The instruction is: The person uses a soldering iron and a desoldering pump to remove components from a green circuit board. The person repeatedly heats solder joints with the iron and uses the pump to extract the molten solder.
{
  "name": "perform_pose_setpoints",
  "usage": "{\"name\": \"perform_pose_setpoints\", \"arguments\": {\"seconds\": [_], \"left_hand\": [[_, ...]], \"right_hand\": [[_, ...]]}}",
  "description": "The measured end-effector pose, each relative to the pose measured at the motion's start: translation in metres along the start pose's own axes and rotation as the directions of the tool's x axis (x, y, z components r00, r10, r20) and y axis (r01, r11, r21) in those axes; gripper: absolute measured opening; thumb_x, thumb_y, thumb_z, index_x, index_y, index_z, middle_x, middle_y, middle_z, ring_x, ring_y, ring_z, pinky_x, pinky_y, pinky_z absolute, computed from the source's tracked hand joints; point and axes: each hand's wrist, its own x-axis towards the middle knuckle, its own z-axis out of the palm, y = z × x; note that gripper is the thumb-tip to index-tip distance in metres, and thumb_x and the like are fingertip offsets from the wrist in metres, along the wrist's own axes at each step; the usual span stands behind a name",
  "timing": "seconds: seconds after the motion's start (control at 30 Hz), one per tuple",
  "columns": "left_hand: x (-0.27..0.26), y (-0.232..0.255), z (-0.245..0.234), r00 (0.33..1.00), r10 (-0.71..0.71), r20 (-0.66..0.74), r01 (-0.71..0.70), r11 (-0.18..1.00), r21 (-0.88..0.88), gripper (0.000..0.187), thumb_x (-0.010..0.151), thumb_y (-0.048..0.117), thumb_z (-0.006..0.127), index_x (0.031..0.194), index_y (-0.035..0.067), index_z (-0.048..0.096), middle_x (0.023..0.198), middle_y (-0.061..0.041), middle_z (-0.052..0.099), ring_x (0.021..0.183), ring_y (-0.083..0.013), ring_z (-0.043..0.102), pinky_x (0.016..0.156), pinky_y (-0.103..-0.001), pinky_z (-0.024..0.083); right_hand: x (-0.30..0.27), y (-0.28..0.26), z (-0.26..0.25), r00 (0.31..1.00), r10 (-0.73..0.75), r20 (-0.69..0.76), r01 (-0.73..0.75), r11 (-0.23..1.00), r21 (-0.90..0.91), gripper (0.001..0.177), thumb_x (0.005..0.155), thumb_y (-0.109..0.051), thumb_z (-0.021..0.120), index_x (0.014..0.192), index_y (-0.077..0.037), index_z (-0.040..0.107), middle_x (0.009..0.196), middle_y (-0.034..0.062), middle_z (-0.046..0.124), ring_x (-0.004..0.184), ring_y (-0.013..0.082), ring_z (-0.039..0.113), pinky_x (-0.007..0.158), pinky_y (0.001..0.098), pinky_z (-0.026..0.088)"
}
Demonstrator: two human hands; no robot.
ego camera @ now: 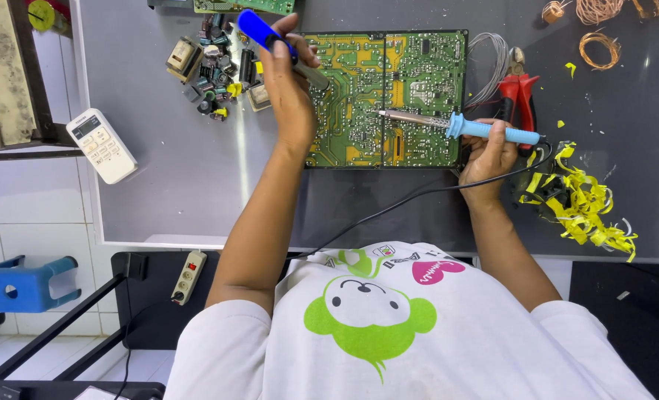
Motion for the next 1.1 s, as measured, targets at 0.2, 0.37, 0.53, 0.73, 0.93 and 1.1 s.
{"name": "perform_pose_setpoints", "arguments": {"seconds": [0.2,0.37,0.53,0.73,0.93,1.1], "left_hand": [[-0.017,0.011,0.008,0.962,0.035,0.272,-0.153,0.89,0.43,0.038,0.126,0.035,0.046,0.157,0.013,0.046,0.119,-0.003,0.064,0.115,-0.0194,0.066,0.109,-0.039,0.057],[-0.015,0.008,0.003,0.963,0.109,0.246,-0.199,0.903,0.381,0.031,0.125,0.028,0.046,0.152,0.013,0.052,0.119,-0.006,0.068,0.112,-0.0198,0.071,0.105,-0.038,0.063],[-0.013,0.022,-0.006,0.988,0.077,0.133,-0.111,0.957,0.267,0.029,0.123,0.027,0.051,0.148,0.013,0.057,0.116,-0.003,0.068,0.109,-0.0178,0.07,0.107,-0.036,0.058],[-0.006,0.072,-0.007,0.998,0.023,0.065,-0.011,0.985,-0.173,0.072,0.104,0.074,0.03,0.09,0.013,0.065,0.086,-0.002,0.057,0.078,-0.0176,0.056,0.085,-0.033,0.047],[-0.006,0.079,-0.015,0.983,-0.178,-0.049,0.169,0.974,-0.147,0.066,0.095,0.071,0.049,0.071,0.01,0.062,0.071,-0.004,0.051,0.063,-0.0192,0.047,0.072,-0.035,0.042],[-0.008,0.05,-0.027,0.992,-0.052,-0.114,0.042,0.995,-0.091,0.043,0.112,0.049,0.052,0.122,0.007,0.059,0.08,-0.006,0.05,0.069,-0.0186,0.05,0.07,-0.034,0.045]], "right_hand": [[0.002,0.006,-0.004,1.0,-0.003,0.0,0.003,1.0,0.0,0.039,0.113,-0.043,0.056,0.104,-0.008,0.069,0.097,0.0062,0.071,0.081,0.0158,0.067,0.078,0.0294,0.06],[0.001,0.001,-0.003,1.0,-0.005,-0.004,0.005,1.0,-0.027,0.039,0.113,-0.044,0.055,0.103,-0.009,0.07,0.095,0.0056,0.072,0.08,0.0153,0.068,0.078,0.0289,0.06],[0.002,0.002,-0.002,1.0,-0.001,-0.011,0.0,0.999,-0.033,0.041,0.113,-0.044,0.055,0.101,-0.008,0.071,0.084,0.005,0.069,0.075,0.0142,0.067,0.074,0.0282,0.059],[0.003,0.002,-0.002,1.0,-0.02,0.002,0.02,0.999,-0.045,0.041,0.114,-0.044,0.054,0.1,-0.01,0.071,0.087,0.0037,0.07,0.077,0.0135,0.067,0.073,0.0267,0.056],[0.003,0.002,-0.002,1.0,-0.014,0.011,0.014,1.0,-0.012,0.04,0.114,-0.044,0.054,0.1,-0.01,0.069,0.089,0.0033,0.07,0.079,0.0141,0.068,0.076,0.0275,0.056],[0.002,-0.001,0.001,0.999,-0.041,0.012,0.041,0.999,-0.018,0.041,0.113,-0.046,0.056,0.099,-0.009,0.069,0.087,0.0041,0.069,0.078,0.015,0.067,0.076,0.0286,0.056]]}}
